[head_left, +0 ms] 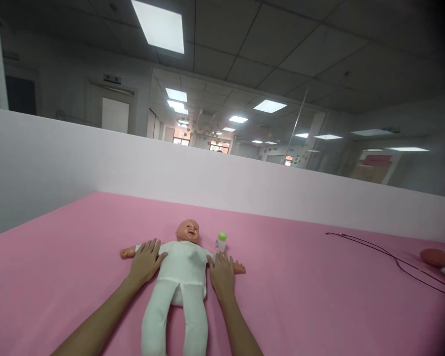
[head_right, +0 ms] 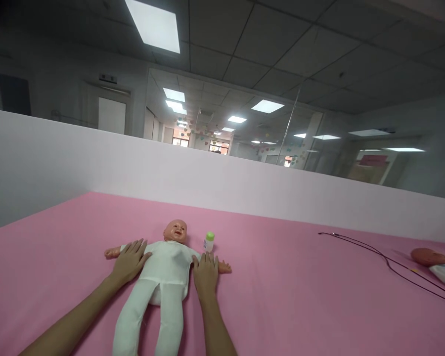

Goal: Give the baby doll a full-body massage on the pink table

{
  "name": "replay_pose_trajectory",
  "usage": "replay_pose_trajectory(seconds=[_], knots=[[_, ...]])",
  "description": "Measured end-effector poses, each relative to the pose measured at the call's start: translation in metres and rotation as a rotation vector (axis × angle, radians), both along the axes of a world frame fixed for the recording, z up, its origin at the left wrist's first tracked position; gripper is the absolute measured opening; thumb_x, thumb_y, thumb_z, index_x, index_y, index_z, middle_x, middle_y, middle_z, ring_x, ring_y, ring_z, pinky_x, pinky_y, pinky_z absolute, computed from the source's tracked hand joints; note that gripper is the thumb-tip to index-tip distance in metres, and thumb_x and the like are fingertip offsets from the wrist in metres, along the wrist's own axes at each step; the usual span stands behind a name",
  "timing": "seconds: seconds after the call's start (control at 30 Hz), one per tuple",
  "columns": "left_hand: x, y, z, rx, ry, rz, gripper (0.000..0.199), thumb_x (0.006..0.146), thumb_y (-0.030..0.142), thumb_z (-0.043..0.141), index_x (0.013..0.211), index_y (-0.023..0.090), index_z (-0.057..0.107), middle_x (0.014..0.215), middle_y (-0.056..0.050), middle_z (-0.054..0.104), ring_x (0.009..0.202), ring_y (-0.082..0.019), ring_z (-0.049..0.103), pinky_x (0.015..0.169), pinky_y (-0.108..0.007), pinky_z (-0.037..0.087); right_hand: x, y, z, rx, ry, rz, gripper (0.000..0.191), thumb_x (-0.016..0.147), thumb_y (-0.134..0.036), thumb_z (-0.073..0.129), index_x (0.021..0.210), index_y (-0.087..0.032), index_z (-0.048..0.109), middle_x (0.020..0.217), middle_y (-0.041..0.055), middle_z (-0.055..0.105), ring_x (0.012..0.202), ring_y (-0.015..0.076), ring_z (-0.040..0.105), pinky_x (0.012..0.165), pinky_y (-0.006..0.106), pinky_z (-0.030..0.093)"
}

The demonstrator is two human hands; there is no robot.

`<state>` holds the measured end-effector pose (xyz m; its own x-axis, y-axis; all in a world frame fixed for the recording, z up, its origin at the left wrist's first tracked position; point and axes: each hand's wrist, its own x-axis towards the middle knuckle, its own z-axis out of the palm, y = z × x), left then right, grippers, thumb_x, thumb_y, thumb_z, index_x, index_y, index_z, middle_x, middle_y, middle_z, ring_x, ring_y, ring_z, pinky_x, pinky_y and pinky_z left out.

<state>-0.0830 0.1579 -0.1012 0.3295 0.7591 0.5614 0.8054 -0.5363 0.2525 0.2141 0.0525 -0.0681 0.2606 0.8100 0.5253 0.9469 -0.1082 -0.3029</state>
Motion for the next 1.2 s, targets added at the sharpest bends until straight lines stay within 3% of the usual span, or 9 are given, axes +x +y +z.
replay_pose_trajectory(seconds=[0.07, 0.17, 0.3, 0.53, 0.63, 0.8, 0.9, 1.03, 1.2], knots=[[0.004, -0.005, 0.005, 0.036, -0.027, -0.033, 0.062, 0.104, 0.051, 0.038, 0.144, 0.008, 0.059, 0.152, -0.023, 0.053, 0.146, -0.039, 0.044, 0.120, -0.061, 0.031, -0.002, 0.001, 0.000, 0.031, 0.045, 0.004, 0.062, 0.103, -0.047, 0.040, 0.135, 0.000, 0.065, 0.146, 0.0292, 0.056, 0.145, 0.0429, 0.044, 0.124, 0.062, 0.019], [0.010, -0.016, 0.012, 0.033, -0.063, -0.246, 0.058, 0.108, 0.043, 0.030, 0.155, 0.015, 0.046, 0.163, -0.014, 0.041, 0.152, -0.029, 0.037, 0.123, -0.051, 0.033, -0.011, 0.003, -0.001, 0.060, 0.201, 0.233, 0.068, 0.104, -0.053, 0.035, 0.153, -0.008, 0.049, 0.161, 0.0180, 0.042, 0.154, 0.0332, 0.033, 0.126, 0.055, 0.023], [0.013, -0.023, 0.017, -0.049, -0.035, -0.369, 0.057, 0.108, 0.045, 0.030, 0.159, 0.023, 0.041, 0.165, -0.008, 0.040, 0.150, -0.024, 0.040, 0.123, -0.045, 0.035, -0.022, 0.003, -0.002, -0.013, 0.313, 0.474, 0.066, 0.103, -0.056, 0.038, 0.151, -0.013, 0.052, 0.157, 0.0144, 0.049, 0.148, 0.0289, 0.044, 0.125, 0.048, 0.031], [-0.002, -0.022, 0.029, -0.030, 0.115, 0.122, 0.052, 0.102, 0.049, 0.039, 0.132, 0.017, 0.068, 0.140, -0.022, 0.064, 0.133, -0.040, 0.055, 0.116, -0.063, 0.025, 0.001, -0.002, 0.003, 0.033, 0.047, 0.077, 0.043, 0.104, -0.037, 0.039, 0.115, -0.015, 0.074, 0.125, 0.0201, 0.072, 0.127, 0.0365, 0.060, 0.118, 0.056, 0.030], [-0.026, -0.022, 0.041, -0.079, 0.127, 0.326, 0.052, 0.097, 0.055, 0.045, 0.122, 0.018, 0.070, 0.126, -0.023, 0.071, 0.119, -0.043, 0.061, 0.112, -0.064, 0.024, 0.019, -0.009, 0.007, 0.091, -0.031, -0.186, 0.049, 0.103, -0.041, 0.040, 0.128, -0.008, 0.067, 0.134, 0.0274, 0.064, 0.133, 0.0403, 0.053, 0.113, 0.057, 0.032], [-0.076, -0.017, 0.060, -0.407, 0.072, 0.347, 0.050, 0.081, 0.069, 0.059, 0.088, 0.021, 0.069, 0.105, -0.020, 0.074, 0.103, -0.043, 0.065, 0.098, -0.060, 0.037, 0.037, -0.021, 0.002, 0.068, -0.036, -0.561, 0.070, 0.100, -0.062, 0.038, 0.110, -0.001, 0.071, 0.112, 0.0342, 0.064, 0.109, 0.0464, 0.058, 0.085, 0.056, 0.045], [-0.092, -0.015, 0.065, -0.517, 0.077, 0.278, 0.032, 0.073, 0.052, 0.070, 0.077, 0.022, 0.061, 0.100, -0.015, 0.073, 0.096, -0.038, 0.067, 0.084, -0.047, 0.045, 0.038, -0.022, -0.002, 0.058, -0.066, -0.577, 0.071, 0.098, -0.066, 0.040, 0.098, -0.002, 0.072, 0.100, 0.0310, 0.066, 0.102, 0.0449, 0.060, 0.082, 0.055, 0.045], [-0.092, -0.016, 0.069, -0.427, -0.074, 0.276, 0.018, 0.078, 0.039, 0.063, 0.085, 0.023, 0.059, 0.098, -0.011, 0.071, 0.085, -0.032, 0.066, 0.069, -0.037, 0.044, 0.036, -0.022, 0.003, 0.052, 0.077, -0.514, 0.067, 0.091, -0.066, 0.052, 0.112, -0.004, 0.063, 0.102, 0.0280, 0.065, 0.095, 0.0409, 0.065, 0.077, 0.047, 0.048], [-0.061, -0.017, 0.069, -0.234, -0.713, 0.118, 0.066, 0.076, 0.046, 0.071, 0.135, 0.023, 0.054, 0.114, -0.011, 0.069, 0.097, -0.029, 0.067, 0.081, -0.037, 0.052, 0.031, -0.019, 0.016, 0.198, 0.530, -0.228, 0.070, 0.082, -0.059, 0.064, 0.133, -0.015, 0.045, 0.129, 0.0246, 0.058, 0.102, 0.0342, 0.068, 0.073, 0.039, 0.054]])
